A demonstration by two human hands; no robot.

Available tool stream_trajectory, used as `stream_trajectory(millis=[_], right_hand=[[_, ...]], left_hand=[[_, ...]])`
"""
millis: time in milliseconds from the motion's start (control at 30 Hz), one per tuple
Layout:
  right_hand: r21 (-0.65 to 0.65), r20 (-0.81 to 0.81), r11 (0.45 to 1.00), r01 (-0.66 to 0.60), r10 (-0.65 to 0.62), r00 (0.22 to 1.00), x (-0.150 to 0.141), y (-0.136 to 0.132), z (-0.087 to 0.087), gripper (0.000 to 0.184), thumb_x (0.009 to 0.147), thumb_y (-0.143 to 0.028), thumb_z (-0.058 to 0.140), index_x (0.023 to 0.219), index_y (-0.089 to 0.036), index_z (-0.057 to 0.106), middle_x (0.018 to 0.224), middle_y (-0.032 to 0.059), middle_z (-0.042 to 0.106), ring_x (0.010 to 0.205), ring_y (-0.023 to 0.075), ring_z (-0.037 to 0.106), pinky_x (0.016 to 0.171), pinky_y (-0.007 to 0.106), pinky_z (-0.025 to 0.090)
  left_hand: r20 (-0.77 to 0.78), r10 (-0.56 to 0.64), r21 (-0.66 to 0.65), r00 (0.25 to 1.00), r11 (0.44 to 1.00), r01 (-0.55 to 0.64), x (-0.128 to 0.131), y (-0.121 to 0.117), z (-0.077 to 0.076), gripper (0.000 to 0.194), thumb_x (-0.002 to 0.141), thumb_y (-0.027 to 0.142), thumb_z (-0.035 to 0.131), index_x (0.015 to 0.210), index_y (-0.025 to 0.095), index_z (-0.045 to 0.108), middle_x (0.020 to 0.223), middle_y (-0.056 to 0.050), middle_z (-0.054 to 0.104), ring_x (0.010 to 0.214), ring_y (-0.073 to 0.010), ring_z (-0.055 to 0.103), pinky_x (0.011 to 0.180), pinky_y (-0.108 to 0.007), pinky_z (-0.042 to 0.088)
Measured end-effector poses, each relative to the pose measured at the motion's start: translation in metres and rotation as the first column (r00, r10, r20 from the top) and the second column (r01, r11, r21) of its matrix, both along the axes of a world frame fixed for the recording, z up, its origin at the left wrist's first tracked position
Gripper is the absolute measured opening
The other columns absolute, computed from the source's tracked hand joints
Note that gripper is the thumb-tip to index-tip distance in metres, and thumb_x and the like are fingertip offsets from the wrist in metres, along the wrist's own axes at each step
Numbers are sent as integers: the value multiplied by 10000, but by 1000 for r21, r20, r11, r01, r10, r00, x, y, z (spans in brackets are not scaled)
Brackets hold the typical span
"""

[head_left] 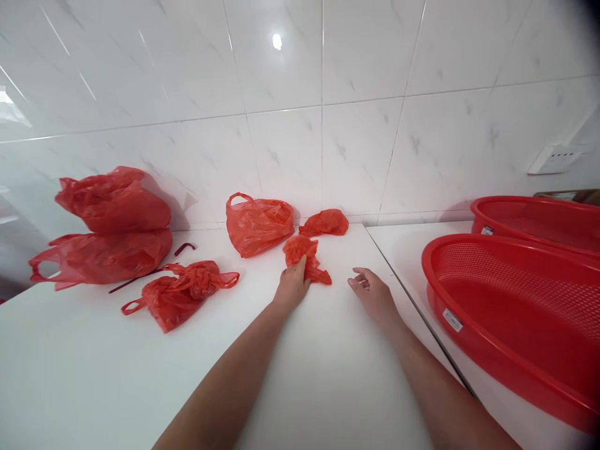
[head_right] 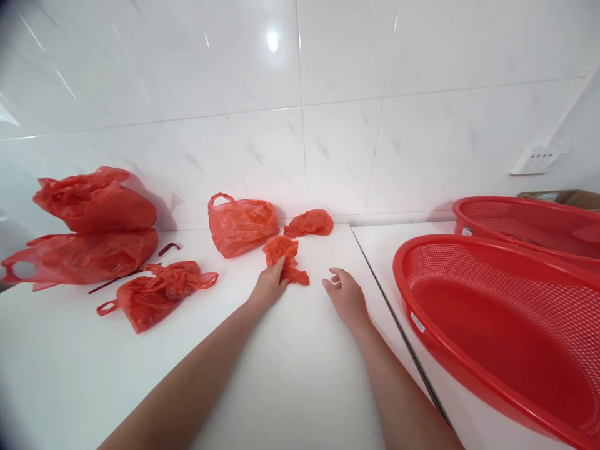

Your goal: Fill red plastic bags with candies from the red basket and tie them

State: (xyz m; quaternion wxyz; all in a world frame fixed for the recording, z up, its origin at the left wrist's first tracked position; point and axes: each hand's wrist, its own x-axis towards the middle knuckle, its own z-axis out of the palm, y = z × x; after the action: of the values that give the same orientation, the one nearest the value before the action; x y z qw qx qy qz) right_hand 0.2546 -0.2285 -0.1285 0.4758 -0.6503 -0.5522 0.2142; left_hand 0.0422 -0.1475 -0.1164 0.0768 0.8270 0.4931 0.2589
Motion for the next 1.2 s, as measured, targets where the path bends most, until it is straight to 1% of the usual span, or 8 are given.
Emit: stream_trajectory(millis=[133, 300, 400, 500, 800, 900, 1067, 1200], right_hand=[[49, -178, 993, -111, 118, 977, -13, -1, 2, 598, 752, -466, 567, 1284, -233, 423, 1214, 94, 549, 1032, 210, 560, 856, 360, 444], [9, -160, 987, -158, 157, 974, -27, -9, 10, 268, 767, -345, 518, 1008, -239, 573, 870, 22, 654, 782, 198, 596, 720, 335, 468], [2, -186, 993, -115, 113, 976, -26, -10, 12, 169, 750, -277, 477, 860, -233, 597, 801, 8, 656, 745, 195, 593, 684, 321, 466], [11, -336, 989, -145, 141, 931, -20, -9, 11, 177, 737, -305, 531, 870, -221, 611, 814, 18, 666, 745, 197, 608, 667, 311, 479], [32, -707, 998, 62, -21, 706, 10, -2, 6, 250, 633, -373, 693, 794, -208, 597, 671, -16, 623, 601, 154, 587, 542, 261, 473], [17, -757, 988, 151, -86, 648, 25, -1, 6, 274, 620, -377, 689, 809, -212, 577, 702, -9, 632, 596, 150, 599, 530, 264, 484], [-12, -788, 980, 198, -131, 601, 29, -3, 6, 284, 631, -403, 697, 798, -209, 576, 510, -77, 492, 370, 68, 405, 348, 192, 327], [-11, -792, 992, 129, -88, 604, 20, -5, 10, 319, 636, -455, 709, 750, -196, 560, 496, -80, 472, 353, 41, 337, 331, 171, 255]], left_hand=[[-62, -189, 35, 980, 981, 192, 9, -34, -2, 475, 784, 154, 509, 1252, 231, 492, 1157, -81, 602, 1081, -236, 533, 939, -406, 410], [-77, -486, -3, 871, 874, 487, 25, -71, 8, 267, 780, 166, 512, 1025, 225, 600, 993, -48, 622, 874, -190, 587, 763, -314, 478], [-31, -385, -56, 923, 922, 383, 25, -74, 10, 200, 818, 244, 496, 1001, 218, 572, 924, -30, 617, 766, -171, 591, 664, -292, 479], [14, -132, -54, 991, 990, 132, 17, -64, 9, 316, 855, 323, 463, 1153, 227, 504, 1190, -64, 548, 870, -193, 606, 708, -313, 484], [-126, 177, -23, 976, 983, -182, -16, -37, 9, 558, 790, 357, 577, 1310, 249, 406, 1336, -97, 438, 964, -241, 600, 767, -330, 475], [-79, 177, -35, 981, 983, -180, -28, -34, 10, 491, 788, 386, 587, 1246, 247, 477, 1243, -87, 506, 958, -232, 595, 775, -323, 476], [155, 39, 204, 987, 976, -71, -23, -45, 15, 354, 862, 367, 494, 1183, 220, 523, 1125, -87, 553, 993, -213, 564, 829, -334, 476], [81, -156, 235, 984, 963, 133, 2, -64, 15, 623, 699, 463, 674, 1243, 229, 480, 1215, -113, 524, 1089, -276, 507, 889, -412, 449]])
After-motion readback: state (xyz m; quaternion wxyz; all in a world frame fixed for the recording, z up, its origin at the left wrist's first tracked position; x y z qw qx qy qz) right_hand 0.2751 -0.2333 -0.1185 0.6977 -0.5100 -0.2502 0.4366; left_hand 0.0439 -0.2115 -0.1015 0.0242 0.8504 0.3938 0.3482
